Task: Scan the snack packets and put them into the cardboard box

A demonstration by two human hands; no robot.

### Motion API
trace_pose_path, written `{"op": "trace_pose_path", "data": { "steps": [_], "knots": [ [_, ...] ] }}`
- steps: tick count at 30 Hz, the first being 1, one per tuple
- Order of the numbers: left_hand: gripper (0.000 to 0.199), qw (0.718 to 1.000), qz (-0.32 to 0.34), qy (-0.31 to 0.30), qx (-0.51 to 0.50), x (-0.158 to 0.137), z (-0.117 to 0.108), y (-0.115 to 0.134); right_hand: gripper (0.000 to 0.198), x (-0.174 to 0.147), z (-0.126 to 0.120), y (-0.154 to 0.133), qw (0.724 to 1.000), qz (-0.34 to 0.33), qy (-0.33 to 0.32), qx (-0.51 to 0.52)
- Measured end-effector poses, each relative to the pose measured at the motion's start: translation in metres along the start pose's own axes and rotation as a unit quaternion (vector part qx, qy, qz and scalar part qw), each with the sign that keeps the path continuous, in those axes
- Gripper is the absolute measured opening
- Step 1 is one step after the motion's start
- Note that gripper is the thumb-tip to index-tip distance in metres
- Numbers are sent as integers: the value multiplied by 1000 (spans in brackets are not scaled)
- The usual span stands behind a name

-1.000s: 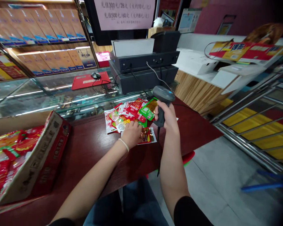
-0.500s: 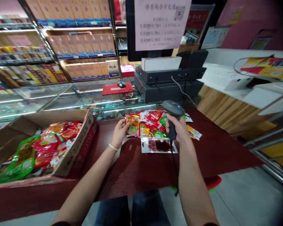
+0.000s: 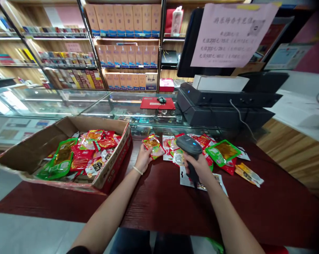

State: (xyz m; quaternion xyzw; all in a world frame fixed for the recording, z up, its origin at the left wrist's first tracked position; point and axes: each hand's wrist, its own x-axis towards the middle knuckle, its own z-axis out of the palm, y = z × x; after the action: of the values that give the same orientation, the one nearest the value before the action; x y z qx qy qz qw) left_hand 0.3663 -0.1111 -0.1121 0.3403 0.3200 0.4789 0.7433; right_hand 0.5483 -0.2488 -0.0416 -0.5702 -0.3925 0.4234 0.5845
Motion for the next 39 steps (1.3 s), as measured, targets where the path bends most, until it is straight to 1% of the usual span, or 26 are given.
{"op": "trace_pose_path", "data": {
  "steps": [3,5,8,10,14,17,21,23,26,28,31,33,35,37,39],
  "knots": [
    [69,1000,10,-14,15,2,-1,-5,36,-1,10,7,999,39,-16,-31],
    [74,999,22,-21,22,3,-2,-9,37,-2,15,11,997,49,-28,-49],
    [73,998,46,-17,33,6,-2,-13,39,-2,16,19,995,47,-44,-78],
    [72,997,63,-8,45,8,-2,-13,37,-1,15,22,993,40,-52,-95],
    [73,995,77,1,67,9,-1,-13,36,-2,13,22,993,35,-62,-97],
    [71,995,71,6,65,9,-2,-14,36,-3,14,18,995,35,-54,-79],
    [67,996,72,-6,46,10,-4,-16,36,-5,15,12,997,34,-46,-57],
    [62,997,70,-7,40,11,-5,-18,36,-5,15,10,997,35,-46,-46],
    [52,996,81,-5,47,10,-4,-19,37,-5,15,7,998,17,-53,-27],
    [48,994,92,5,66,9,-2,-20,39,-5,16,6,999,6,-47,-18],
    [42,988,115,40,98,3,5,-16,42,-5,15,6,999,-13,-37,-7],
    [38,983,140,41,115,-7,11,-5,43,-6,13,6,999,-33,-40,3],
    [34,975,174,15,134,-21,19,18,43,-7,10,6,998,-46,-39,11],
    [32,962,224,-16,158,-40,25,53,42,-7,8,6,998,-47,-38,19],
    [32,938,285,-29,195,-58,27,96,40,-6,6,6,998,-48,-41,27]
  ]
}}
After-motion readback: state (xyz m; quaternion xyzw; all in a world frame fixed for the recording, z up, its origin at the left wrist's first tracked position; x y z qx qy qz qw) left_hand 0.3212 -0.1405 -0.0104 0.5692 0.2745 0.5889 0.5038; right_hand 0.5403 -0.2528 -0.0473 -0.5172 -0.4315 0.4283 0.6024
